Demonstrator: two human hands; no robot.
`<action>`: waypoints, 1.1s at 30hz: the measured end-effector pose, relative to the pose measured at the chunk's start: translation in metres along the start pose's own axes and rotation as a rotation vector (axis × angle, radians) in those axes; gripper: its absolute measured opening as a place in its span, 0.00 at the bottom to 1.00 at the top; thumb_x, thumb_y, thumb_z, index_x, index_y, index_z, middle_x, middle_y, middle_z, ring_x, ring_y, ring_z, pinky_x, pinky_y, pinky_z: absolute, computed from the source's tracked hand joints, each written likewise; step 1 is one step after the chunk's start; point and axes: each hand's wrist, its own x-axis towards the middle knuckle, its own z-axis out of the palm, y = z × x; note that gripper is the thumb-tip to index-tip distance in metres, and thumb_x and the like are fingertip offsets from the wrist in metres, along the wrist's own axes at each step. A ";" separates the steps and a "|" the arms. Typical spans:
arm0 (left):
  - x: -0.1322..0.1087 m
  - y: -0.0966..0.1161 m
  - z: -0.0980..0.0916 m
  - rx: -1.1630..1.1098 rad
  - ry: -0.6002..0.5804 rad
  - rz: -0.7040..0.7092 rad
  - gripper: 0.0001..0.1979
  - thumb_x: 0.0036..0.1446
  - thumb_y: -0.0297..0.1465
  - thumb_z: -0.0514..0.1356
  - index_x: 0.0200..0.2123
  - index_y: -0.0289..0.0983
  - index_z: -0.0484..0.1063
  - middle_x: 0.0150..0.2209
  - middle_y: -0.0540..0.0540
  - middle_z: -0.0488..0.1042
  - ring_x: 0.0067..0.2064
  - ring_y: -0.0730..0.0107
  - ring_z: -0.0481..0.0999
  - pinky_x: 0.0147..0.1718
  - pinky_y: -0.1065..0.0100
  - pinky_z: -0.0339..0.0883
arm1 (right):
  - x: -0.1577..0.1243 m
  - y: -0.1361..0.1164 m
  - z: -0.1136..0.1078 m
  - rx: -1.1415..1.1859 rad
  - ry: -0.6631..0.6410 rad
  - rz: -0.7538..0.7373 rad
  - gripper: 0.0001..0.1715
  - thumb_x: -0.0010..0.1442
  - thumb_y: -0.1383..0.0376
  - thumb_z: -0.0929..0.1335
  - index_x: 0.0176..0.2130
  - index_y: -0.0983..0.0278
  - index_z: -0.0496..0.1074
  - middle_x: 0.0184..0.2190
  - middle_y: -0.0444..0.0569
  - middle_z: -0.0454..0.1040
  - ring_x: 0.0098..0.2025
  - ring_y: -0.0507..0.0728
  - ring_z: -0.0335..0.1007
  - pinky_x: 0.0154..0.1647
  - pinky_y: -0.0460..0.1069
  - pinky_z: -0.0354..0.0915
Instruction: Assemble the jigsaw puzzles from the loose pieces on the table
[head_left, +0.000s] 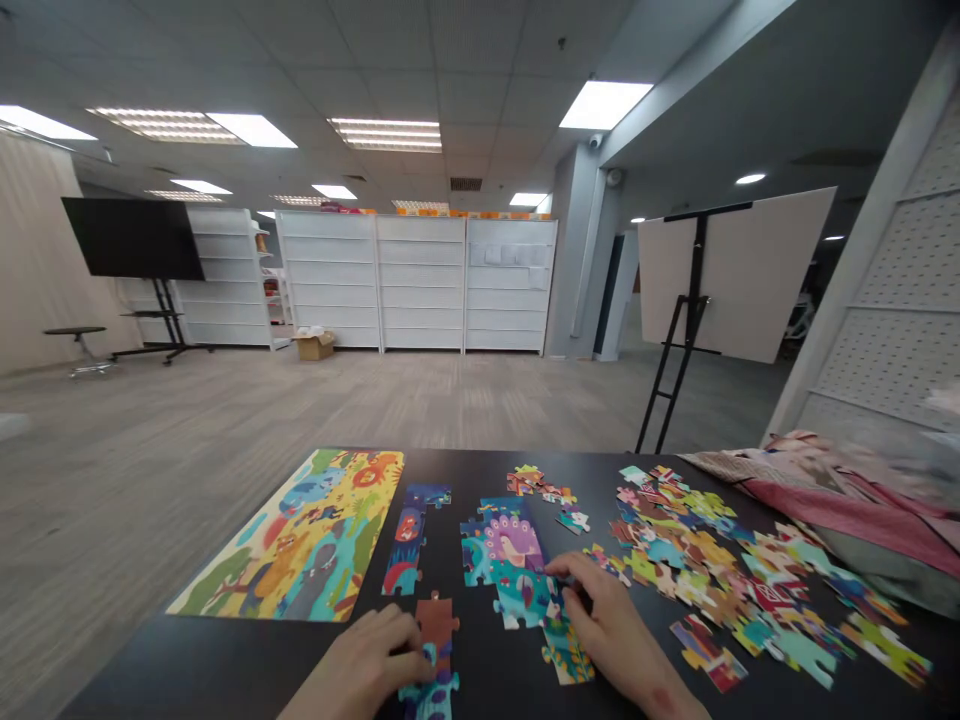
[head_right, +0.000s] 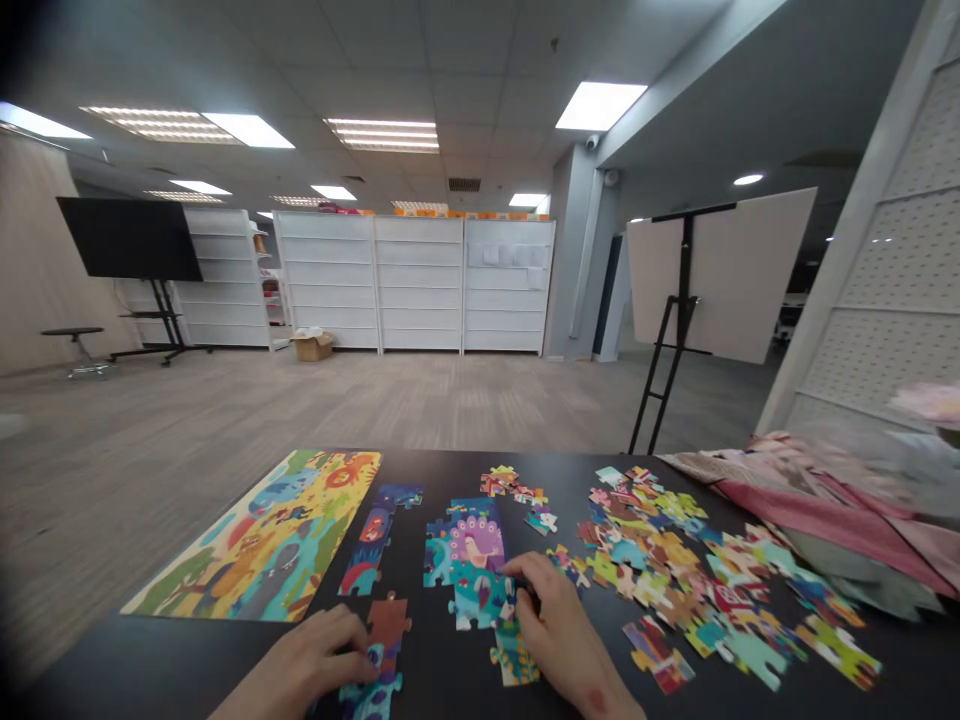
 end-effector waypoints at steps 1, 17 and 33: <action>0.000 -0.002 0.003 -0.002 0.005 0.019 0.13 0.66 0.46 0.60 0.44 0.46 0.75 0.38 0.47 0.75 0.39 0.62 0.74 0.35 0.65 0.61 | 0.000 0.000 0.000 0.003 0.001 -0.003 0.17 0.61 0.69 0.59 0.43 0.60 0.73 0.42 0.50 0.77 0.44 0.60 0.74 0.48 0.55 0.68; -0.008 -0.021 0.036 -0.007 0.102 0.179 0.16 0.76 0.40 0.47 0.46 0.47 0.75 0.41 0.49 0.81 0.38 0.67 0.78 0.33 0.66 0.61 | -0.001 -0.001 0.000 0.019 0.031 -0.015 0.17 0.62 0.71 0.59 0.42 0.60 0.73 0.42 0.50 0.77 0.46 0.60 0.74 0.49 0.54 0.67; -0.008 -0.002 0.006 -0.005 -0.030 -0.035 0.14 0.61 0.43 0.66 0.49 0.49 0.73 0.58 0.48 0.74 0.54 0.53 0.74 0.47 0.60 0.66 | 0.000 0.005 0.002 0.010 -0.016 -0.004 0.17 0.63 0.70 0.58 0.43 0.60 0.73 0.43 0.50 0.76 0.46 0.60 0.73 0.49 0.54 0.66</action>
